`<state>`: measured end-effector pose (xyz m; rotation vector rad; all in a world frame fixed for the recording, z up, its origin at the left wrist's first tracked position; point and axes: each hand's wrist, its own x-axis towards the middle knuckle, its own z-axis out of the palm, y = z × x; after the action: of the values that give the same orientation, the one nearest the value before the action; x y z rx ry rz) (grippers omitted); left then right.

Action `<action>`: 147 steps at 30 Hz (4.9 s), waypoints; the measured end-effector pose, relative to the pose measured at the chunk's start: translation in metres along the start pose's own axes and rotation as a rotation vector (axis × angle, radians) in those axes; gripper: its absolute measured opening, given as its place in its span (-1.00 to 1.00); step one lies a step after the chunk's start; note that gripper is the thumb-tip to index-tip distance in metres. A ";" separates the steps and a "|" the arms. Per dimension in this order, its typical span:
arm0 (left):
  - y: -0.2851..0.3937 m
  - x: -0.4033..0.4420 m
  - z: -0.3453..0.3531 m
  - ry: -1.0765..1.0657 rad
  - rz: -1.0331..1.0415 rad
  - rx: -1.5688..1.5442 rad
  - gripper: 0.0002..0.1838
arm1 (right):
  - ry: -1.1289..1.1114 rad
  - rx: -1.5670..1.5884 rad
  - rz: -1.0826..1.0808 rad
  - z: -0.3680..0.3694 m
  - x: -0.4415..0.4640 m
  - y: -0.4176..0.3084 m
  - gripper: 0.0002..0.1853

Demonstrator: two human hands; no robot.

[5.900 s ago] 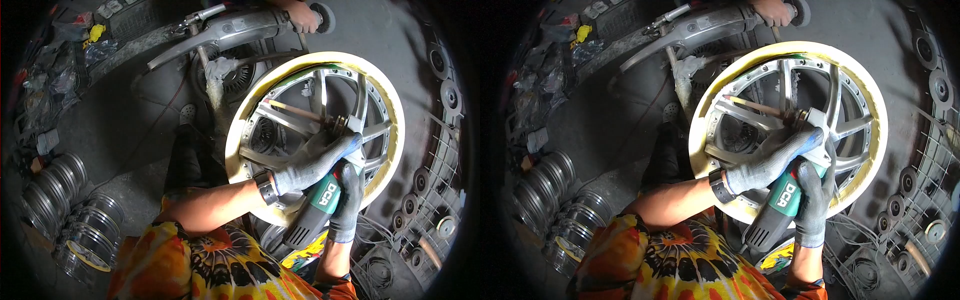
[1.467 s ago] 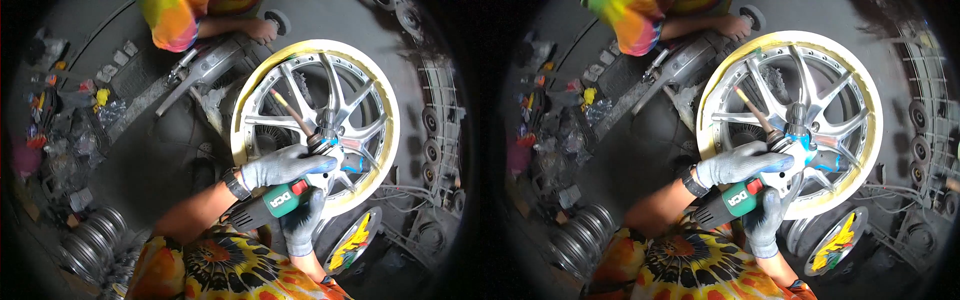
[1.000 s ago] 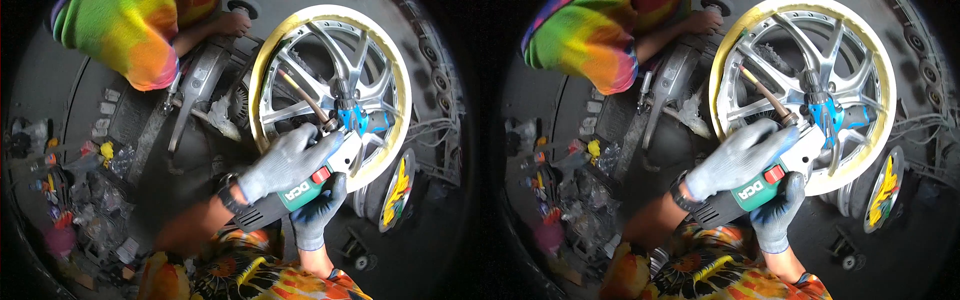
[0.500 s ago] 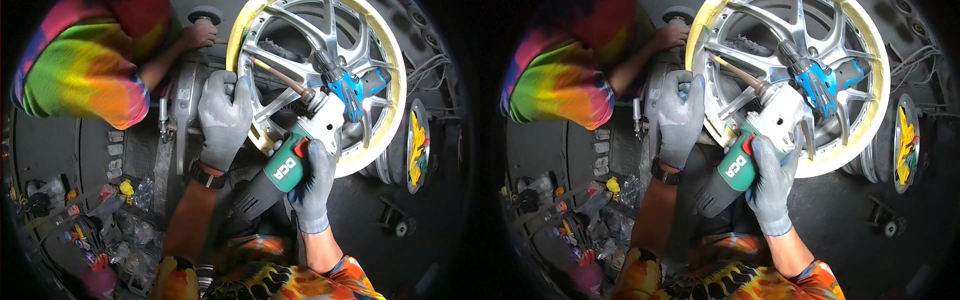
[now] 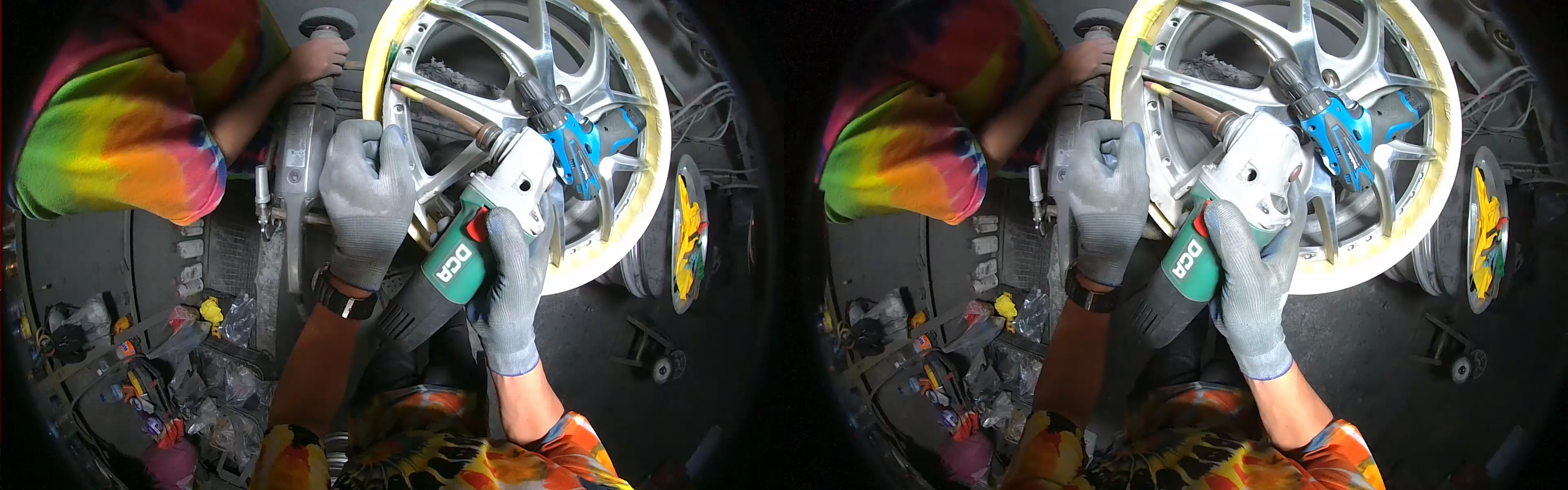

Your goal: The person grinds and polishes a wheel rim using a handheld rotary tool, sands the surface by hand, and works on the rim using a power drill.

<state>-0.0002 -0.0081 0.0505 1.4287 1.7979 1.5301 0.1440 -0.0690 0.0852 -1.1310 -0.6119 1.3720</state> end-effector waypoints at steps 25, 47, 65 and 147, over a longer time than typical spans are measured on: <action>-0.012 -0.001 0.002 -0.013 -0.004 -0.043 -0.89 | 0.004 0.043 0.056 -0.013 -0.005 0.005 -0.14; -0.016 -0.001 0.005 0.011 -0.039 -0.043 -0.87 | -0.039 0.090 0.179 -0.018 -0.011 -0.005 -0.19; -0.026 -0.002 0.007 -0.005 0.047 0.075 -0.85 | -0.080 0.109 0.211 -0.033 -0.023 -0.011 -0.49; 0.177 -0.124 0.166 -0.715 0.241 0.205 -0.56 | -0.333 0.352 -0.408 -0.431 -0.078 -0.226 -0.10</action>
<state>0.2612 -0.0501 0.1137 2.0177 1.3910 0.7615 0.6108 -0.2184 0.1373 -0.4651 -0.7560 1.2526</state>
